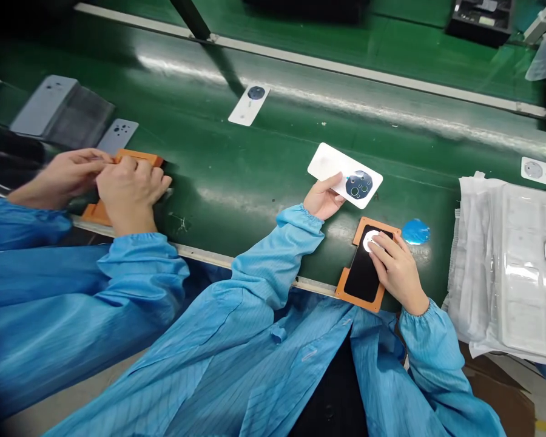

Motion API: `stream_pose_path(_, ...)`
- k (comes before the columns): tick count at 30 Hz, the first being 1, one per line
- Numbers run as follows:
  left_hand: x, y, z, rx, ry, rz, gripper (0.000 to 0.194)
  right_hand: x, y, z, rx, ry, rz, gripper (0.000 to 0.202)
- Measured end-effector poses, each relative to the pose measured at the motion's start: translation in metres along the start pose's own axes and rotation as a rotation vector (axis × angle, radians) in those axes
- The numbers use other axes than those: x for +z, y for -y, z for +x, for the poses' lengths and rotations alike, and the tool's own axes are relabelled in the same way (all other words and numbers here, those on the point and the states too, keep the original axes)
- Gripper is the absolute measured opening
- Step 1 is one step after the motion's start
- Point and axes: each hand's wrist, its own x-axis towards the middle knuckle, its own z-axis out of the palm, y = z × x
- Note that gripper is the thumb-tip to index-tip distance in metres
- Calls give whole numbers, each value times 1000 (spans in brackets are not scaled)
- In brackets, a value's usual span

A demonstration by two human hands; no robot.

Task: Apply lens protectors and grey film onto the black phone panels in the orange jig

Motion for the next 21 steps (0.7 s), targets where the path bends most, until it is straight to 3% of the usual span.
stream_pose_path(5, 3, 18, -9, 27, 129, 177, 40, 0, 2, -4, -2, 14, -38, 40)
stream_pose_path(9, 4, 29, -14, 1, 186, 282, 47, -5, 0, -4, -33, 20, -42, 38)
stream_pose_path(21, 6, 34, -17, 67, 68, 294, 50, -8, -5, -2, -9, -69, 21, 31)
